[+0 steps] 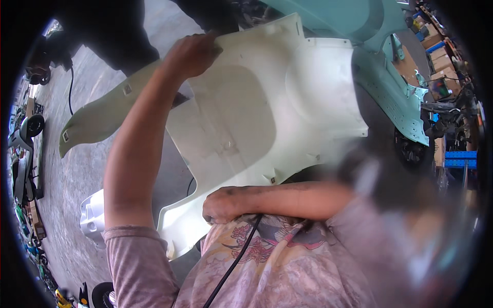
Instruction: The person prepares a motorcycle fairing for installation by inserting fasteners into the plastic body panel by hand and kemudian putting the panel into a storage box.
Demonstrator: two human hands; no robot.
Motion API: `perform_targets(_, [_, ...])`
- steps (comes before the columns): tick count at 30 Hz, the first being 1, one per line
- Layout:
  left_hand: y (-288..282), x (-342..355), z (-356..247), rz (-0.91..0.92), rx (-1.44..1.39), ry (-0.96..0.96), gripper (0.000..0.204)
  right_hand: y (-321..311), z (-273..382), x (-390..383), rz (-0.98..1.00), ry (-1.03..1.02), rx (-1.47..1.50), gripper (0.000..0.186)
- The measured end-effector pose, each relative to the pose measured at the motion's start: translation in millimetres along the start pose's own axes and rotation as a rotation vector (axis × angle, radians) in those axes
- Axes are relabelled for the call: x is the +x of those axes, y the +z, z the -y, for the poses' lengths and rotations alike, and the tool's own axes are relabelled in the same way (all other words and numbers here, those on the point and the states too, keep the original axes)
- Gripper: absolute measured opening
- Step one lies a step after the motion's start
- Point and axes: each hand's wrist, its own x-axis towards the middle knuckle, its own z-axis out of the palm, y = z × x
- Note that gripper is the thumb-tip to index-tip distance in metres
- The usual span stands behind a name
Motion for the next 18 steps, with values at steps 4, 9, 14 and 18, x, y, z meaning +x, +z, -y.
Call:
perform_targets(4, [-8, 8, -23, 0.084, -0.060, -0.069, 0.032, -16, 4, -37, -0.347, 0.021, 0.061, 0.033])
perform_targets(9, [-10, 12, -30, 0.095, -0.061, -0.046, 0.032, -84, 45, -163, -1.360, -0.020, -0.187, 0.042])
perform_targets(14, [-9, 18, -44, 0.043, -0.035, 0.019, 0.032, -61, 40, -288, -1.974, 0.987, -0.314, 0.064])
perform_targets(18, [-11, 26, -66, 0.050, -0.024, 0.071, 0.031, -33, 35, -309, -1.683, 1.164, 0.309, 0.066])
